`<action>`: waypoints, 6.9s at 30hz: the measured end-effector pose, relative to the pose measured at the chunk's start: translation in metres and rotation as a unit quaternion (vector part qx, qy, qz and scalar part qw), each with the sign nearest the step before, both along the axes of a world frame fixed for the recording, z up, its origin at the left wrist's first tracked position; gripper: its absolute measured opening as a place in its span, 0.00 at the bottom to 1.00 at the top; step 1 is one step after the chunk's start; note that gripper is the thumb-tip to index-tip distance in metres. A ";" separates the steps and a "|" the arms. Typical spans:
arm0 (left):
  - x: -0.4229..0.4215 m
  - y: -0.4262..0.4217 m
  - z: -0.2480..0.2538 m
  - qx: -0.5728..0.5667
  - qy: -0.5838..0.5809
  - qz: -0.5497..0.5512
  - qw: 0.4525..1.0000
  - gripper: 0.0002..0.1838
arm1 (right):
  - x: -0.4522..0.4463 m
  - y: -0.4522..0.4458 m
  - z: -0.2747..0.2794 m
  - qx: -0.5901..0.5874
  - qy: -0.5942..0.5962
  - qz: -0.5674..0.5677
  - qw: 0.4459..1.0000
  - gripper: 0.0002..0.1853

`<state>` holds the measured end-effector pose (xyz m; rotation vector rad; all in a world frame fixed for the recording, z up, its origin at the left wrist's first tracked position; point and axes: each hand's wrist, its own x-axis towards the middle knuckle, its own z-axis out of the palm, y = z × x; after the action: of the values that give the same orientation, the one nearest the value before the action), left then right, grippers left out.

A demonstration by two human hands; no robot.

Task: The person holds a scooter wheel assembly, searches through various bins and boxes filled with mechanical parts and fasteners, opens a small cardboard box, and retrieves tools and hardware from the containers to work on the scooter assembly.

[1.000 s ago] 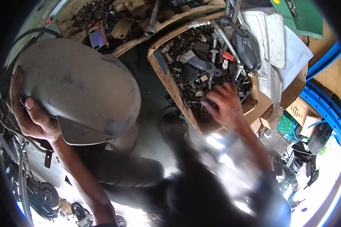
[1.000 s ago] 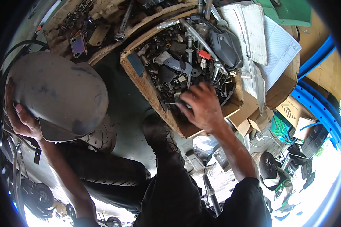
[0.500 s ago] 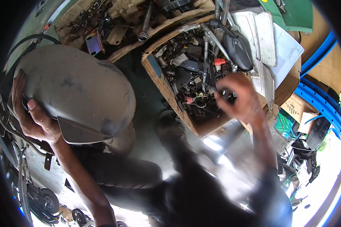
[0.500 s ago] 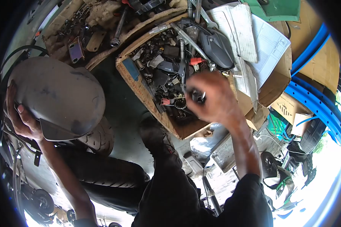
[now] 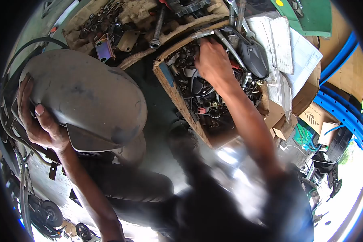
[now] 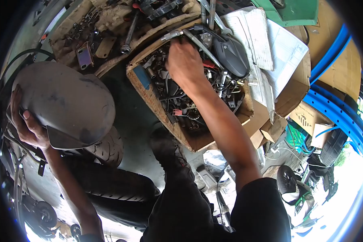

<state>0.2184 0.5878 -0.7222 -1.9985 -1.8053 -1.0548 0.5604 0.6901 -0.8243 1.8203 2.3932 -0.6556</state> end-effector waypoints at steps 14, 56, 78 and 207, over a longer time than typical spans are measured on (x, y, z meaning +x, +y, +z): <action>-0.003 0.000 -0.004 0.021 -0.043 -0.010 0.999 0.27 | 0.011 0.021 -0.024 -0.014 -0.022 -0.060 0.998 0.18; 0.000 0.000 -0.004 0.014 -0.062 -0.005 0.998 0.28 | 0.003 0.007 -0.043 0.146 -0.012 -0.122 0.982 0.18; 0.172 -0.115 0.039 -0.379 -0.213 -0.223 0.873 0.20 | 0.035 -0.198 0.100 -0.339 0.470 -0.088 0.810 0.07; 0.029 -0.154 0.031 -0.325 -0.157 0.091 0.928 0.21 | 0.044 0.014 0.029 -0.328 0.851 -0.222 0.345 0.19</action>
<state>0.2478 0.4336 -0.6916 -1.9947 -2.7408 -0.8163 0.6043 0.7036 -0.7949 0.8968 0.4573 -4.0742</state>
